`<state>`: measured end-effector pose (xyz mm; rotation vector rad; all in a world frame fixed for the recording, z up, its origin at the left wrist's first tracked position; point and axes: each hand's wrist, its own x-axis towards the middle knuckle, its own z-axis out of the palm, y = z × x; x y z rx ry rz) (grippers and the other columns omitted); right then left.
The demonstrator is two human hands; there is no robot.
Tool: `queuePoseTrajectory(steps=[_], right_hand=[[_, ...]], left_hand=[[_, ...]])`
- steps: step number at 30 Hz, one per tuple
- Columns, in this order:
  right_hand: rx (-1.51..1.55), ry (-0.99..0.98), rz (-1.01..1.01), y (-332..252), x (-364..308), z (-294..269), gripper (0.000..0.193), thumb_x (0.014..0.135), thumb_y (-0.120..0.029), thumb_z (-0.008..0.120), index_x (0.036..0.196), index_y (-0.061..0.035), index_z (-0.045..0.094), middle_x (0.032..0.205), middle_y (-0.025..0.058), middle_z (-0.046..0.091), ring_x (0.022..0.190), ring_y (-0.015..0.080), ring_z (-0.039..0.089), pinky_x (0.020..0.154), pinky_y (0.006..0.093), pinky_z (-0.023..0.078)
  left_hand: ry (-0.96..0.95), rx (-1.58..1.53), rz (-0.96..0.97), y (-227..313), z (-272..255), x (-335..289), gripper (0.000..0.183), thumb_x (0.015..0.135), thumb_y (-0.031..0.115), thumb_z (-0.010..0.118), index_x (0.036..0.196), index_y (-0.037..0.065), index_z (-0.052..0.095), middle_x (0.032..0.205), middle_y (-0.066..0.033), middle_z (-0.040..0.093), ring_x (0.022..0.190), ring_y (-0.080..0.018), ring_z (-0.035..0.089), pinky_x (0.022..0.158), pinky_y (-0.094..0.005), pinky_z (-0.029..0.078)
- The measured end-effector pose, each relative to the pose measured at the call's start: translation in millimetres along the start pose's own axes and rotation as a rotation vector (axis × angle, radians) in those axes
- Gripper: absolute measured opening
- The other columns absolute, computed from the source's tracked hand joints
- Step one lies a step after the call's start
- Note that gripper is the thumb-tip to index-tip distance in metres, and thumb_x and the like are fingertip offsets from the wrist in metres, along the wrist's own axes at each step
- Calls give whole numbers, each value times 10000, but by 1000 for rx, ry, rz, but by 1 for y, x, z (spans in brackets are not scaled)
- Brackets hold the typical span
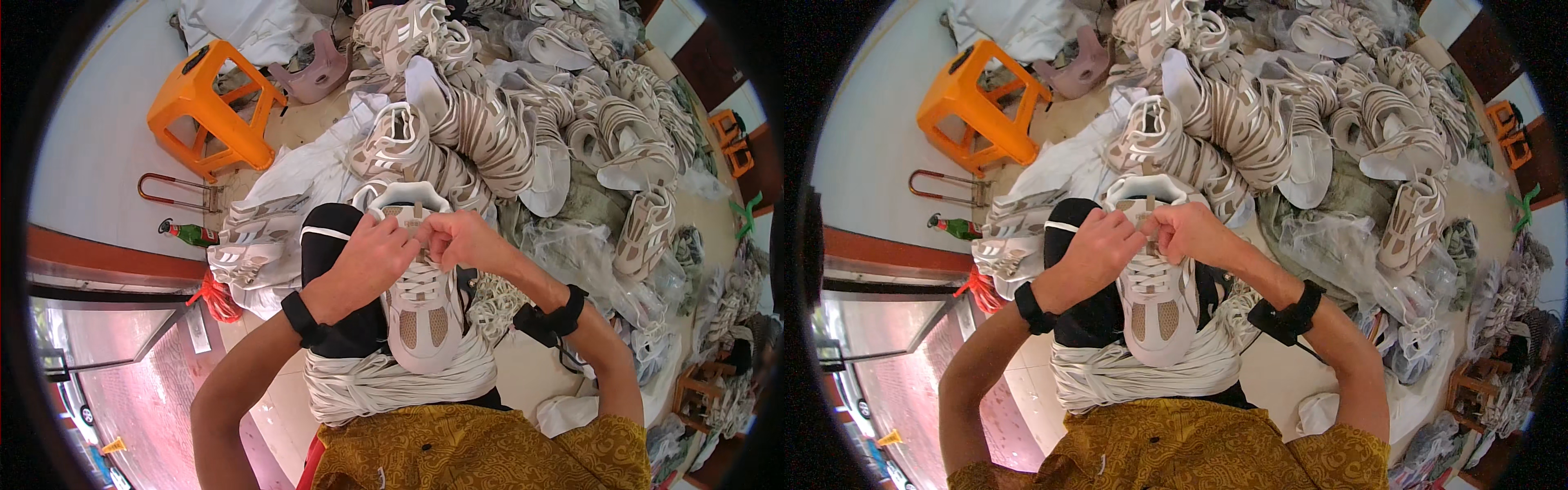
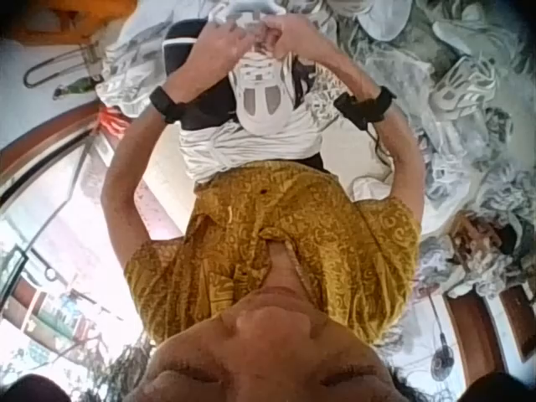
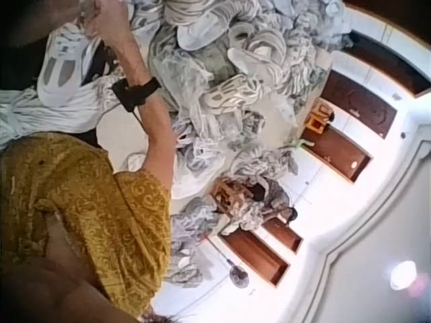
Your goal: The recorder is lacing a white athletic shoe while sitting on the floor of a workshop filled with shoe parts.
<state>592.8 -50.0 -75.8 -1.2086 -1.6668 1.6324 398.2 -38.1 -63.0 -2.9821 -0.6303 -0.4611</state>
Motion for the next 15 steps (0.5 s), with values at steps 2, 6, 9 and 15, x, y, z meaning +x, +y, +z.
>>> queuePoseTrajectory(steps=[2,6,9,15], right_hand=[[-103,15,-34,-5,3,2,282,550,7,614,831,1,586,590,60,577,535,129,545,517,248,421],[-100,104,-66,0,3,3,252,573,13,595,824,8,580,593,61,580,541,127,548,525,253,427],[151,98,-28,14,5,0,239,597,37,566,833,2,568,595,21,564,557,78,534,506,223,405],[-427,168,-36,-2,15,4,194,637,-22,534,826,0,571,618,84,592,555,152,576,537,270,436]], left_hand=[[4,58,-18,1,2,2,183,627,90,552,806,51,547,663,-30,469,734,-187,468,634,-311,347],[-120,180,-105,5,-10,16,90,607,67,561,696,50,567,627,-62,522,689,-211,510,606,-319,387],[-469,-195,-447,0,-16,24,28,608,54,550,618,40,572,576,-111,551,582,-256,541,523,-330,417],[-809,-1014,-852,-35,-22,30,170,697,146,490,607,16,554,525,-21,499,482,-97,483,430,-227,380]])
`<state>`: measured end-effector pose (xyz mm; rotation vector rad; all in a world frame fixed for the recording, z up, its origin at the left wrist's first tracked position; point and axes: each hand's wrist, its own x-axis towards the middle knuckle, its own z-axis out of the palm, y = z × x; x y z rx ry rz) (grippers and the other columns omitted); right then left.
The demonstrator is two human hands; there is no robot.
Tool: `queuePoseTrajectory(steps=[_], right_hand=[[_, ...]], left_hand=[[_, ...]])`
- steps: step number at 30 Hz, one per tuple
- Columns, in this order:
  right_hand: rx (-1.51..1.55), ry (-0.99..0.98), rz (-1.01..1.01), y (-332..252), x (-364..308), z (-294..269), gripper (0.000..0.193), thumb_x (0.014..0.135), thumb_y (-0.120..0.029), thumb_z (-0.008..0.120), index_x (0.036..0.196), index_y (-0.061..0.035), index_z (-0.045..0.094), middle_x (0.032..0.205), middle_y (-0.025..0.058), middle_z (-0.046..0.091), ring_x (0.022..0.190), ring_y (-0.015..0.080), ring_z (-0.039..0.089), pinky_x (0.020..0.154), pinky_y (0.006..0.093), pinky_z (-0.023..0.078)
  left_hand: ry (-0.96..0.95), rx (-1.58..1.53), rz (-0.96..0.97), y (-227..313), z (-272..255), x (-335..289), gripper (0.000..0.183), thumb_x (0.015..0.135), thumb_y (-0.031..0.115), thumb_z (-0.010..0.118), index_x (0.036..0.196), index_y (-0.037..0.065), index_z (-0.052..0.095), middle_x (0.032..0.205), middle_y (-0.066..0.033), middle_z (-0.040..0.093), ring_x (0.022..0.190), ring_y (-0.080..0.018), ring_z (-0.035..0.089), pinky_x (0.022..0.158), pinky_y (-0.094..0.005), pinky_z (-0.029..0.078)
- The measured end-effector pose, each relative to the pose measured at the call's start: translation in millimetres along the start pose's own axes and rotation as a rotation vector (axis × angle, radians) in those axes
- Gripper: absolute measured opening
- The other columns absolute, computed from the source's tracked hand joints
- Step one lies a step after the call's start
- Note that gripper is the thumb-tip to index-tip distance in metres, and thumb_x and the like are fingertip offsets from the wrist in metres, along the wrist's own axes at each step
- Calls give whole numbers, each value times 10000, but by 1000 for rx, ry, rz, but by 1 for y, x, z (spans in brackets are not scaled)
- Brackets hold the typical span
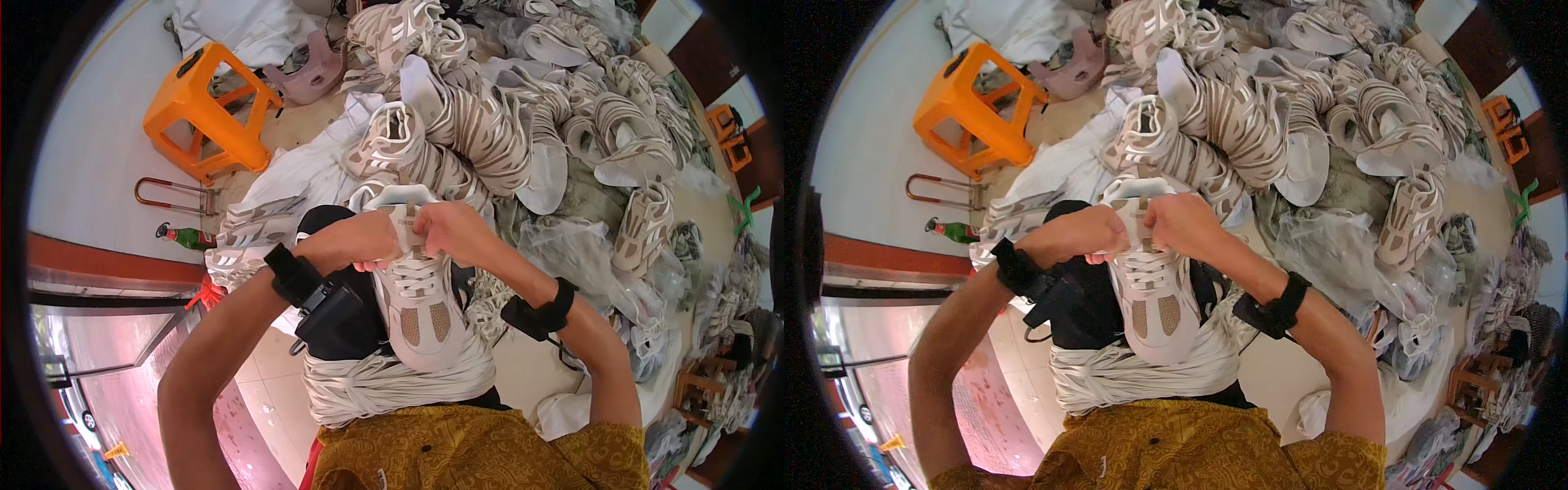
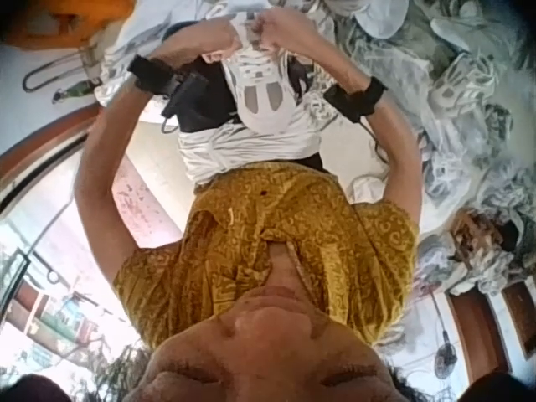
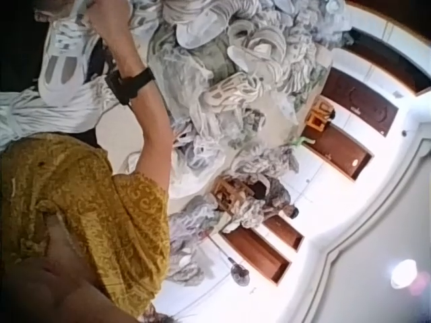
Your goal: The recorder is lacing a white athletic shoe while sitting on the floor of a workshop filled with shoe parts.
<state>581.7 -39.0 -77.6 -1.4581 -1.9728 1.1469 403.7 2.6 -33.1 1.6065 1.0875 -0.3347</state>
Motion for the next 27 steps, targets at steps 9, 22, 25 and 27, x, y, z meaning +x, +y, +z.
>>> queuePoseTrajectory(steps=[9,22,25,27], right_hand=[[-290,60,40,-2,2,0,316,507,-100,675,809,-75,585,724,93,607,705,258,586,597,352,439],[-496,225,-563,-3,-13,-9,158,604,-31,584,738,-114,571,656,25,551,700,167,536,707,304,375],[-619,434,-604,5,-30,-23,102,650,-103,560,745,-101,596,668,49,580,690,213,557,659,338,400],[-323,183,36,17,-39,-33,107,637,-126,566,727,-84,602,686,75,588,682,253,570,611,351,443]], left_hand=[[70,-255,-8,-21,-28,-28,214,765,200,511,654,18,534,537,-25,483,479,-94,459,487,-219,394],[815,1351,539,-33,30,-42,88,651,124,537,677,70,471,662,-66,441,690,-208,445,614,-318,356],[880,1314,407,-34,30,-56,90,655,110,540,671,58,469,622,-53,454,641,-205,477,581,-320,386],[719,944,102,-42,26,-55,64,720,75,531,735,20,502,640,-48,510,658,-177,540,571,-286,429]])
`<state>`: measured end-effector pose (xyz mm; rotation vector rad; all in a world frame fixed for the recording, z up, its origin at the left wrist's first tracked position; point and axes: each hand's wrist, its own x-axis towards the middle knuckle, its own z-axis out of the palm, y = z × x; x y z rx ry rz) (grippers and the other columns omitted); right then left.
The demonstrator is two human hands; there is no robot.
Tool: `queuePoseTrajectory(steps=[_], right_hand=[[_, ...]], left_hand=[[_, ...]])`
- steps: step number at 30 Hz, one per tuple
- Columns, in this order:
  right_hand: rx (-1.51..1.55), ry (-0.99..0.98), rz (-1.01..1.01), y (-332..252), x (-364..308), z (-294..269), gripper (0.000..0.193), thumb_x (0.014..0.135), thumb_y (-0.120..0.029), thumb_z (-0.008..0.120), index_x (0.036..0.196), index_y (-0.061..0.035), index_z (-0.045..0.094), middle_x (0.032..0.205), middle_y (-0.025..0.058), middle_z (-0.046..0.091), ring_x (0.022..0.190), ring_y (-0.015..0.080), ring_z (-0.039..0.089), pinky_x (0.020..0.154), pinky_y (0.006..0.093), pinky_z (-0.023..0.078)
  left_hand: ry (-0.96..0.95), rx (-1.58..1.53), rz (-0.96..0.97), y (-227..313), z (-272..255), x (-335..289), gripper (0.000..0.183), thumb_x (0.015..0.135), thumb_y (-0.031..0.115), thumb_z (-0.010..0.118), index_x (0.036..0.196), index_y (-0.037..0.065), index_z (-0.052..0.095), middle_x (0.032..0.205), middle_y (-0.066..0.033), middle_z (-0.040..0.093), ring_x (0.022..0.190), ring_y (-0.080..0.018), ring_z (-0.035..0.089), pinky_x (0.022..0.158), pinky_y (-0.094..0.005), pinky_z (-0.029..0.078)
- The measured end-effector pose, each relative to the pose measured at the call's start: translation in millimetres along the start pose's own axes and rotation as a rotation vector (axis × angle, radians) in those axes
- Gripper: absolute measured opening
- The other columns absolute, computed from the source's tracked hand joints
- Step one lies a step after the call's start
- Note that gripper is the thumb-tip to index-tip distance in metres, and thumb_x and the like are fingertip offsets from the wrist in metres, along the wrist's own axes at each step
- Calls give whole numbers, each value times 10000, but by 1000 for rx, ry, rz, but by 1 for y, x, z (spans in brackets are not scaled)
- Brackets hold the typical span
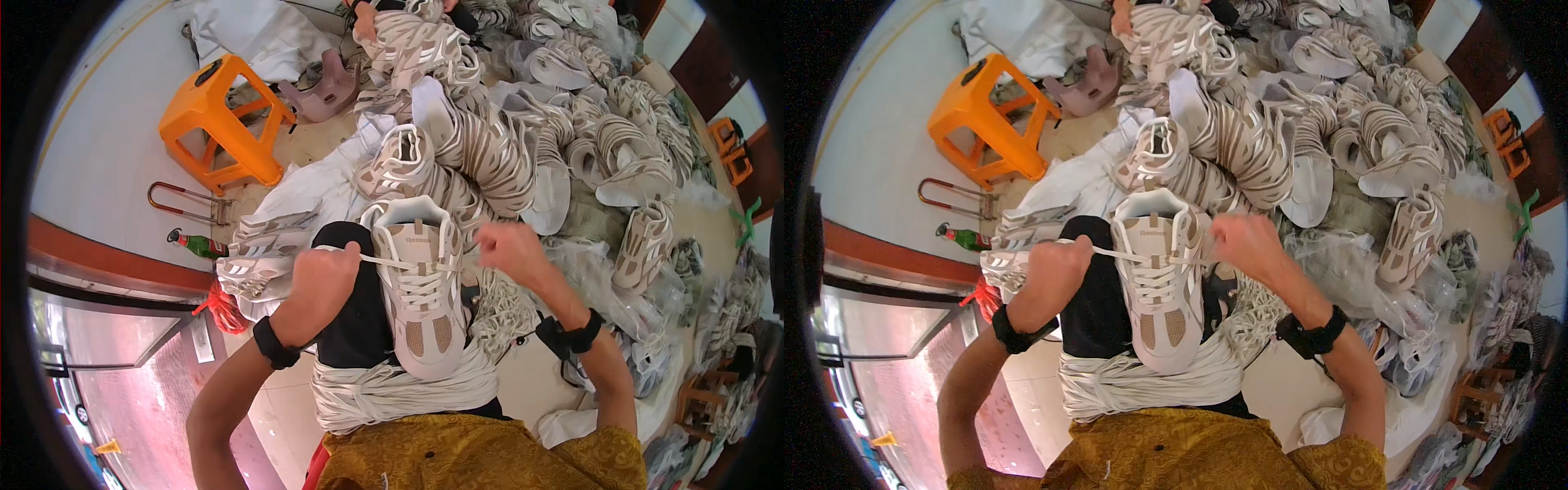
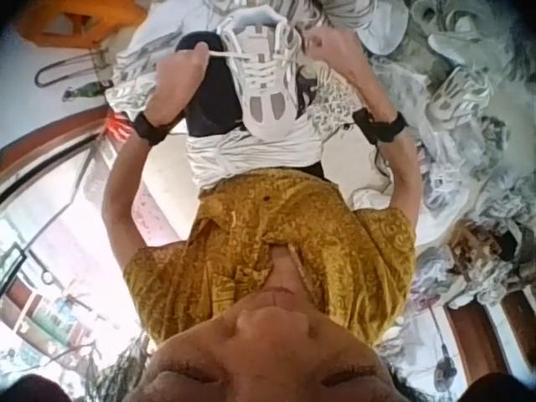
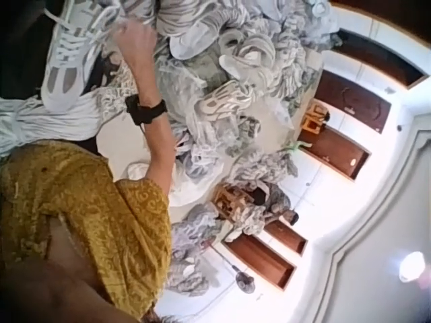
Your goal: The recorder is lacing a white athletic shoe while sitting on the floor of a workshop filled with shoe parts.
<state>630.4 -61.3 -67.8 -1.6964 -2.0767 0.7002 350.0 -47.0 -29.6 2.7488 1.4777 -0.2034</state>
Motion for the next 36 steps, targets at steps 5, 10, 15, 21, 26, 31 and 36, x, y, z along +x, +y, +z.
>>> queuePoseTrajectory(steps=[5,10,15,21,26,31,36], right_hand=[[-28,194,-60,4,-12,51,95,624,-138,563,682,-67,587,659,99,574,625,282,568,554,377,455],[-357,447,-317,17,-9,45,75,608,-96,544,568,-67,488,598,99,516,559,247,531,455,378,404],[-443,633,-369,12,-32,-7,79,609,-66,538,581,-65,464,586,89,495,546,253,521,448,357,393],[-299,477,-252,52,-21,45,41,622,-41,529,612,-74,507,607,70,500,579,231,534,486,340,411],[-548,437,-382,51,-24,30,59,632,-63,544,588,-82,509,618,64,500,585,223,546,486,340,429],[-622,396,-13,59,-20,20,44,648,-59,560,609,-49,542,669,31,526,645,179,522,526,293,420],[1183,240,393,85,-12,37,105,737,-67,534,801,6,574,816,49,564,762,122,513,673,259,424]], left_hand=[[-57,-1089,-203,19,13,6,195,814,76,478,972,-34,509,834,-74,569,794,-139,578,630,-229,459],[-35,-1725,-361,17,21,5,294,834,97,473,1099,-30,472,980,-79,548,842,-153,575,706,-239,463],[306,-2296,-104,-17,30,0,313,865,160,448,1121,-20,470,1050,-118,526,1031,-208,491,878,-316,389],[550,-2246,-425,-134,28,-24,199,857,120,499,958,-51,497,927,-125,531,932,-224,504,892,-331,390],[888,-2054,-588,-260,44,-81,203,859,85,495,965,-88,486,899,-133,535,881,-217,527,850,-306,445],[749,-951,-677,-365,81,-160,257,862,85,482,1043,-96,466,953,-153,526,900,-222,535,838,-315,479],[1138,-1486,-984,-396,88,-175,214,843,23,445,1021,-90,484,934,-160,536,870,-234,562,811,-341,504]])
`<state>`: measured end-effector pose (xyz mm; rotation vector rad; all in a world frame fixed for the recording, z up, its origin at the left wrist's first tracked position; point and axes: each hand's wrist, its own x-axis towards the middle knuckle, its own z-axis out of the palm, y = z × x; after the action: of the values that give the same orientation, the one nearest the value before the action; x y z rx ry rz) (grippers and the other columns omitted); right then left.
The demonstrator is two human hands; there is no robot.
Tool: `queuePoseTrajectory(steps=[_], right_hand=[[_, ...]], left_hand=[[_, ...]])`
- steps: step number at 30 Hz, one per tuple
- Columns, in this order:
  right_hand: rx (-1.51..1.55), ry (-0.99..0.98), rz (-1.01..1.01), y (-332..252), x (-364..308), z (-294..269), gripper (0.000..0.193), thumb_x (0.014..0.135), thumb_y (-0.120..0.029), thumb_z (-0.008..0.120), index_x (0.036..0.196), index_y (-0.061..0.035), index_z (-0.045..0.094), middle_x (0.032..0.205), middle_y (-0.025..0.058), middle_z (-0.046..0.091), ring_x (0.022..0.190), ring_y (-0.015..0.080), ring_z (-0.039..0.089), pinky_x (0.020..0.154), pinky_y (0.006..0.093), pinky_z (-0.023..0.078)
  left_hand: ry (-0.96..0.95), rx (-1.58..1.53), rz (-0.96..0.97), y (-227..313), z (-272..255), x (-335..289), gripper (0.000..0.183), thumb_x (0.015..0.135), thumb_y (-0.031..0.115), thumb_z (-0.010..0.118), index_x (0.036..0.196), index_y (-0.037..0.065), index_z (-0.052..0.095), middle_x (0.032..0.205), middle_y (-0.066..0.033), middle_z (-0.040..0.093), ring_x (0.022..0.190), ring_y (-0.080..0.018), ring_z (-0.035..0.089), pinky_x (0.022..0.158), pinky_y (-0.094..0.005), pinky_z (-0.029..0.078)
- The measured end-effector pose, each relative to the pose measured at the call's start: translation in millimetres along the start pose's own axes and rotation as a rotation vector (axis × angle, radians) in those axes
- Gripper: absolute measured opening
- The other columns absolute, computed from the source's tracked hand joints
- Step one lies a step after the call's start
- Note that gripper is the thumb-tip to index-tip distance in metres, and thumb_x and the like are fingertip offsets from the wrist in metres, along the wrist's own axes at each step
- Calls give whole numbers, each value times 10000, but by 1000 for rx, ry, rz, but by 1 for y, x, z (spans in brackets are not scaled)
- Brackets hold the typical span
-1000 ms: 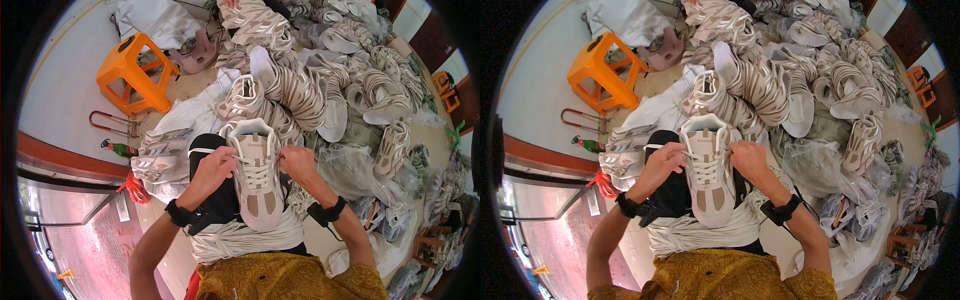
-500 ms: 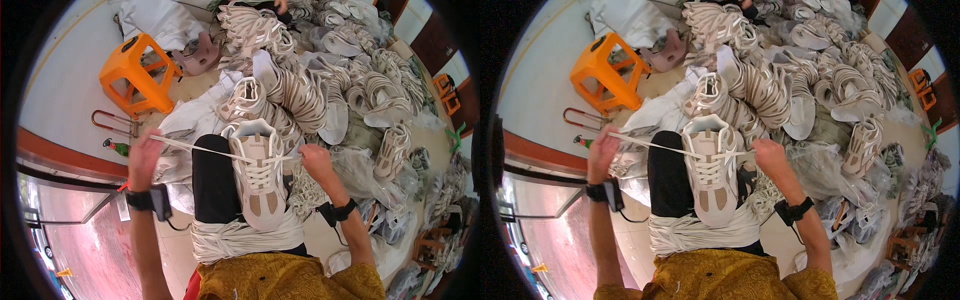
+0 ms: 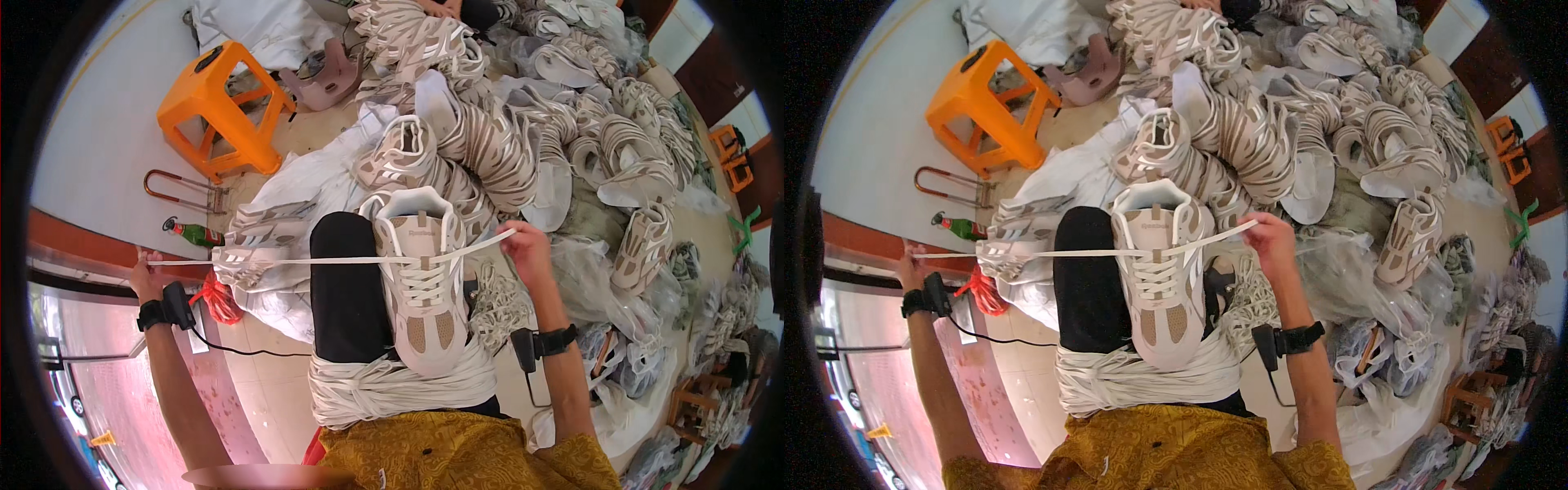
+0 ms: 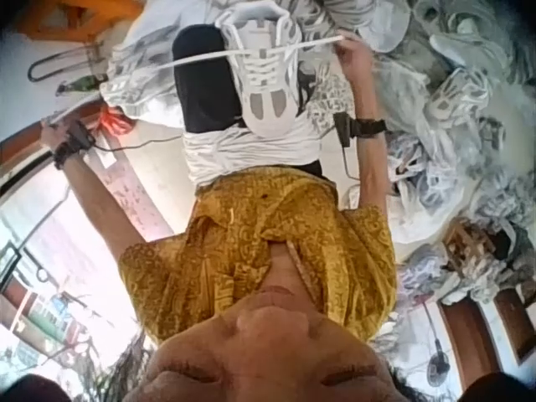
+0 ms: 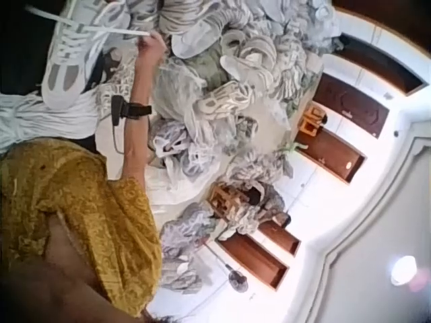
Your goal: The recorder is lacing a white athletic shoe while sitting on the floor of a workshop filled with shoe parts.
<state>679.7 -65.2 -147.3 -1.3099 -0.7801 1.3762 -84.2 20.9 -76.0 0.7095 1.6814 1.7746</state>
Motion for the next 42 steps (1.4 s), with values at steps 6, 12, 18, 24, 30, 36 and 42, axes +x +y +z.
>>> queuePoseTrajectory(steps=[6,12,18,24,30,36,42], right_hand=[[684,-13,-381,-24,6,-90,235,841,-115,475,1022,27,524,958,93,566,886,153,531,793,263,419],[595,203,-433,-50,-14,-288,210,852,-96,505,1030,13,527,936,83,593,914,179,557,801,307,437],[523,304,-480,-76,-42,-402,253,851,-86,495,1064,52,481,923,113,559,866,201,537,744,307,455],[231,419,-417,-69,30,-204,359,816,-52,506,1152,47,424,808,89,570,628,109,498,530,190,405],[-16,-162,110,-78,-20,64,419,701,-3,569,1108,53,493,684,86,593,479,75,469,399,190,321],[-257,-353,70,-56,-29,108,111,695,-34,621,789,23,640,592,-4,551,457,34,418,397,174,283],[-381,-364,-20,-48,-35,112,63,705,-50,606,716,6,633,577,-34,523,496,29,401,445,181,311]], left_hand=[[267,-14,-30,12,14,-30,208,828,1,453,988,-132,457,927,-199,540,808,-269,602,760,-326,531],[293,-61,55,26,-21,6,205,834,-11,430,985,-148,452,994,-210,533,848,-262,593,802,-315,512],[-598,97,69,-19,161,-132,210,863,148,413,959,-2,524,799,-92,575,720,-181,583,624,-274,483],[-899,624,862,-5,282,-338,77,764,60,570,830,21,584,776,-114,584,717,-234,575,652,-320,452],[-943,613,692,-25,280,-373,88,713,-1,582,775,41,537,647,-102,537,596,-264,542,523,-325,436],[-943,616,717,-29,276,-376,87,716,-4,577,771,42,527,624,-107,520,573,-258,538,507,-324,428],[-934,540,649,-30,271,-378,49,741,22,552,765,44,516,607,-114,520,605,-272,542,526,-353,439]])
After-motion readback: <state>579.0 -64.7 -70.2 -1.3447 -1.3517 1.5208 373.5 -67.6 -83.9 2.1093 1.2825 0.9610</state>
